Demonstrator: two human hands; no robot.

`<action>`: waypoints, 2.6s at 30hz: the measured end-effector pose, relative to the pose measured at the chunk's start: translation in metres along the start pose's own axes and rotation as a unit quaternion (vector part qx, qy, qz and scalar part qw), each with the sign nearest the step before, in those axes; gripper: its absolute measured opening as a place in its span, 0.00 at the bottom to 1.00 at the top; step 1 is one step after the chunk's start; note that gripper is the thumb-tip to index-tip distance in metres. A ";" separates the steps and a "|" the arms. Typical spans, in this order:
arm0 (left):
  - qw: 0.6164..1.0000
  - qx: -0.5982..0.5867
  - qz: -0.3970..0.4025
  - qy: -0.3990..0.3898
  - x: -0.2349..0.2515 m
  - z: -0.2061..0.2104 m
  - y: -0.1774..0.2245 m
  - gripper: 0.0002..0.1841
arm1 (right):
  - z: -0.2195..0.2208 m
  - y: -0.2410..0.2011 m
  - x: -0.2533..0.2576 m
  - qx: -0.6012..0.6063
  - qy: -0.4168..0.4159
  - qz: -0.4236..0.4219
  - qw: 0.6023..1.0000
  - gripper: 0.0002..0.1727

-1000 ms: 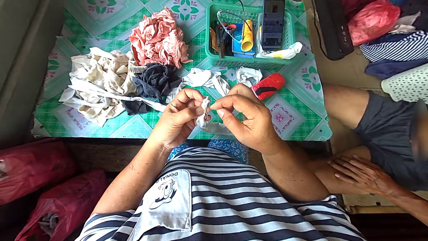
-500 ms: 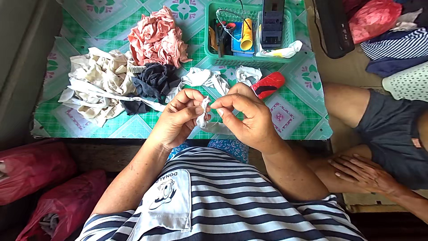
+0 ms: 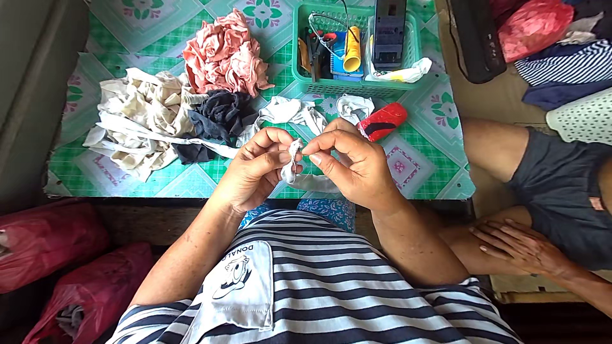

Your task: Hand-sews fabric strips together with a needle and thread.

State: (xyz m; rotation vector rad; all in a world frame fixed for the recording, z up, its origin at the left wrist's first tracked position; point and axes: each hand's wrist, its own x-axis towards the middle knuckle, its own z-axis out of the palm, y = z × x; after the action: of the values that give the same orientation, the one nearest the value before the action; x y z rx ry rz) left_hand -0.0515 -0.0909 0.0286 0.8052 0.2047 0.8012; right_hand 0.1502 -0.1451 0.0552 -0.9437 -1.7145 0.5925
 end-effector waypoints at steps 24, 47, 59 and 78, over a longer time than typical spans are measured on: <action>1.000 0.005 -0.001 0.006 0.001 -0.001 -0.003 0.08 | 0.002 0.005 -0.002 0.019 0.009 0.011 1.000 0.05; 0.992 0.110 0.056 0.031 0.000 0.006 -0.003 0.11 | 0.004 0.001 -0.002 -0.003 0.024 0.009 1.000 0.05; 0.964 0.226 0.117 0.076 0.002 0.006 -0.006 0.13 | 0.021 -0.006 -0.001 -0.178 0.048 -0.026 0.982 0.10; 0.978 0.174 0.088 0.071 0.004 0.003 -0.008 0.11 | 0.018 0.002 0.006 -0.141 0.036 -0.110 0.983 0.06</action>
State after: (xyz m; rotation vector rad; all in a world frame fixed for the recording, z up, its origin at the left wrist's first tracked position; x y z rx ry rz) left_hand -0.0434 -0.0934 0.0259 1.1074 0.4125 1.0076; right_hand 0.1333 -0.1376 0.0513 -0.9412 -1.8374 0.1720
